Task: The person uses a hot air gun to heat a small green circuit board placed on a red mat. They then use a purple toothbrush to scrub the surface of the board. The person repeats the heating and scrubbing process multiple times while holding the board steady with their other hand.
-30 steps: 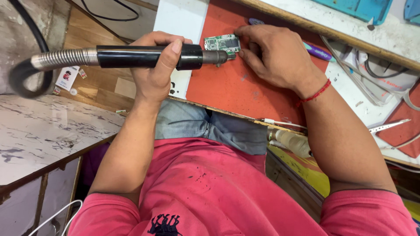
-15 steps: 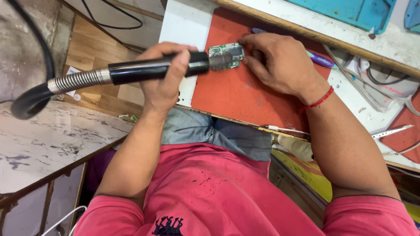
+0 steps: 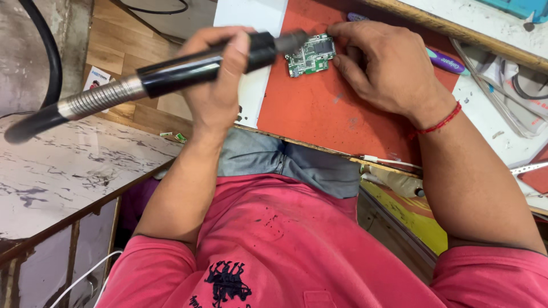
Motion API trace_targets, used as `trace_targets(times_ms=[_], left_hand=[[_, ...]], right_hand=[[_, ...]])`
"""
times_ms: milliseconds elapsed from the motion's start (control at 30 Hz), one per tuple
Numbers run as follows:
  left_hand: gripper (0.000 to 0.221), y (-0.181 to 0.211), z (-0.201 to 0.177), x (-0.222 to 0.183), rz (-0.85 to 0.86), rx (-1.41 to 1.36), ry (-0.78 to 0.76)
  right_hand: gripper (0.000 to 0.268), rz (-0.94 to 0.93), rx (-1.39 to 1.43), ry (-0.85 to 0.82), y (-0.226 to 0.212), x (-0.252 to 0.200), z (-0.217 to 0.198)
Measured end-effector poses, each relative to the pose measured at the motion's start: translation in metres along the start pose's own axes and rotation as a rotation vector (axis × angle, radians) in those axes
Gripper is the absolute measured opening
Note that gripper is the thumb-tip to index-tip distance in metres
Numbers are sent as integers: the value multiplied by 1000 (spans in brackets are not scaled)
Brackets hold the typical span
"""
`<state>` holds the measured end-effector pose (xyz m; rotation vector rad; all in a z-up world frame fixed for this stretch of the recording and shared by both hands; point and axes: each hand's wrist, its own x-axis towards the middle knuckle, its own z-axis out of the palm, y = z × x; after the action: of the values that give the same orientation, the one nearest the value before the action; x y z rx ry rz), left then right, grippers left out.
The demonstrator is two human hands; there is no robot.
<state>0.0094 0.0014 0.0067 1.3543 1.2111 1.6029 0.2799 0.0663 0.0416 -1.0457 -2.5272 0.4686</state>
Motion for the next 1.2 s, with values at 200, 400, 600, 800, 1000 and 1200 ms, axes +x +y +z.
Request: trace_targets(times_ms=[200,400,600,800,1000,1200], left_hand=[[24,-2,2,1,19,20,-22],[24,-7,4,-3,-38,-35,4],[23,-2,2,1,10,3,-66],[22,3,1,2,12,61,-83],[23,3,4,1,-70,-18,-10],[21,-1,1,1,-24,12,-40]], right_hand=[[33,33,35,-29,0,0,-1],[35,3,26,-29,-1,1,-2],[37,78,44,-39,-6,4,-2],[37,98,65,-11,-14,8,-5],[33,99,43,-6,-11,4,0],[34,93,57,5,-10,5,1]])
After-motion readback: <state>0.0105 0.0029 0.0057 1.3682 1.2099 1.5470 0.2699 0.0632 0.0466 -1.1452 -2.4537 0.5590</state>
